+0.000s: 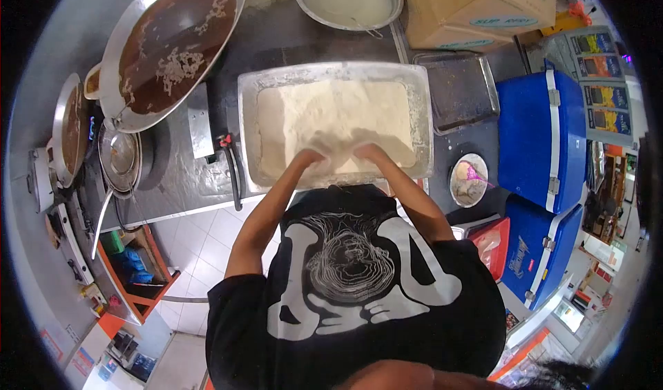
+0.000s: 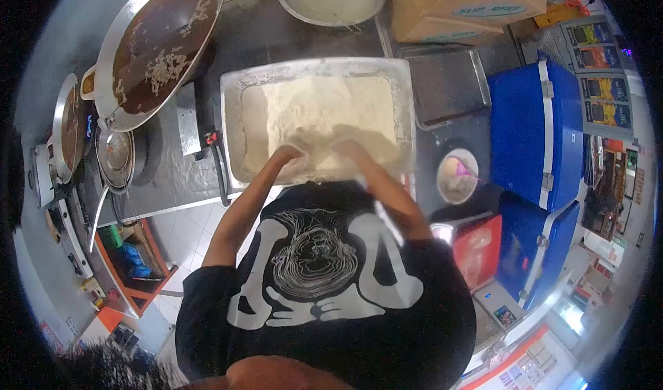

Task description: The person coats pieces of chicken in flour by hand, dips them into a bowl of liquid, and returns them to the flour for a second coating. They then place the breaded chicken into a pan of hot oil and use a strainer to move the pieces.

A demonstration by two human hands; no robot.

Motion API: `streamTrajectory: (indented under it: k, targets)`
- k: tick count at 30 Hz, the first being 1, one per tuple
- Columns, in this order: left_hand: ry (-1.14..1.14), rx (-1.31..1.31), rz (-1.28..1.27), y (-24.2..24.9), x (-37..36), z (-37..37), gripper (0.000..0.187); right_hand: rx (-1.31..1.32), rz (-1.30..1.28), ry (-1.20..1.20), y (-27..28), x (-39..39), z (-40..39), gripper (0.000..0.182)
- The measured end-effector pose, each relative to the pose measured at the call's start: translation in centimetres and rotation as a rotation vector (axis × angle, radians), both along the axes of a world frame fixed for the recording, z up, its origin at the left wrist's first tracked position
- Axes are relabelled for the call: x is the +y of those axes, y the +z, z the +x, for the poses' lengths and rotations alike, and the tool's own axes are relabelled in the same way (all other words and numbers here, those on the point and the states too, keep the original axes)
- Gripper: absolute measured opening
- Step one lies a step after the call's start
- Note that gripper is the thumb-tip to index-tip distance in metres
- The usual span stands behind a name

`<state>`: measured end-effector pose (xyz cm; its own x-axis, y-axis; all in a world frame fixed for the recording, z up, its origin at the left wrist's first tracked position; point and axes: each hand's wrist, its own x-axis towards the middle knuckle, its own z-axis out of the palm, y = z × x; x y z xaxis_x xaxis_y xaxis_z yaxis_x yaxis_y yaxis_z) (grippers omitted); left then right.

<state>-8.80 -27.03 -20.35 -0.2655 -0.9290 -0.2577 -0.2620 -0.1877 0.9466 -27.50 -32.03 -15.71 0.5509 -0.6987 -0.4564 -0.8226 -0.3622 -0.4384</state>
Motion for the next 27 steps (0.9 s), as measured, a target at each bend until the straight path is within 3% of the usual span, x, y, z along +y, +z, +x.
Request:
streamTrajectory:
  k: [1,3,4,5,7,8,10,11,13,14,15,17,18,19,21,23,25,26,27]
  targets:
    - [-0.002,0.004,0.004,2.9,-0.8,-0.8,0.031,-0.009,-0.005,0.049,0.5,0.3,0.1,0.05]
    - [-0.492,-0.473,0.315,9.5,-4.1,-1.9,0.049,-0.025,-0.029,0.156,2.4,-0.4,0.9,0.05]
    - [-0.595,-0.539,0.192,3.0,-3.9,-1.7,0.055,-0.037,-0.04,0.209,3.4,-0.7,1.5,0.05]
    - [-0.595,-0.541,0.192,4.8,-3.1,-1.4,0.055,-0.05,-0.05,0.26,4.1,-0.9,2.1,0.05]
    - [-0.453,-1.059,-0.432,8.1,-0.2,-1.2,0.048,-0.079,-0.066,0.356,4.7,-0.7,3.2,0.051]
    - [-0.462,-1.055,-0.427,6.8,-0.3,-0.7,0.048,-0.079,-0.058,0.351,2.5,0.1,3.4,0.051]
    - [-0.434,-0.733,-0.236,2.8,-2.6,0.3,0.04,-0.157,-0.288,0.436,-3.8,-0.2,3.6,0.045]
    - [-0.434,-0.729,-0.23,5.3,-2.9,-0.1,0.04,-0.155,-0.281,0.437,-3.1,-0.8,3.7,0.045]
    - [-0.399,-0.727,0.2,10.1,-4.6,-0.5,0.067,-0.018,0.06,0.301,-1.6,-2.6,4.1,0.043]
    - [-0.442,-1.172,-0.223,-0.7,-3.0,-1.2,0.075,-0.004,-0.097,0.24,-4.0,-2.0,4.1,0.043]
    - [-0.444,-1.18,-0.231,-1.0,-2.7,-1.0,0.075,-0.009,-0.105,0.234,-3.6,-1.8,4.3,0.043]
    - [-0.172,-0.953,-0.678,-1.0,2.0,-2.1,0.037,-0.071,-0.272,0.466,-0.8,1.3,3.5,0.038]
    - [-0.257,-0.916,-0.589,-0.1,1.0,-2.0,0.043,-0.272,-0.274,0.312,2.4,1.1,4.1,0.036]
    - [-0.245,-0.921,-0.604,2.2,-1.4,-1.5,0.043,-0.27,-0.292,0.319,2.1,-0.7,4.4,0.036]
    - [-0.345,-0.651,0.409,5.9,-4.7,-0.4,0.061,0.063,0.083,0.213,0.6,-1.5,4.9,0.044]
    - [-0.351,-0.796,0.367,2.9,-4.6,0.1,0.066,0.145,-0.049,0.186,0.5,-1.0,5.7,0.043]
    - [-0.273,-0.855,-0.243,2.5,-0.8,-0.5,0.063,-0.13,-0.068,0.237,0.1,-0.1,4.6,0.033]
    - [-0.231,-0.86,-0.55,2.7,0.1,-0.8,0.062,-0.131,-0.07,0.234,0.0,-0.4,4.2,0.033]
    - [-0.236,-0.858,-0.553,2.6,-0.6,-0.5,0.062,-0.16,-0.071,0.265,-0.2,-1.0,3.8,0.032]
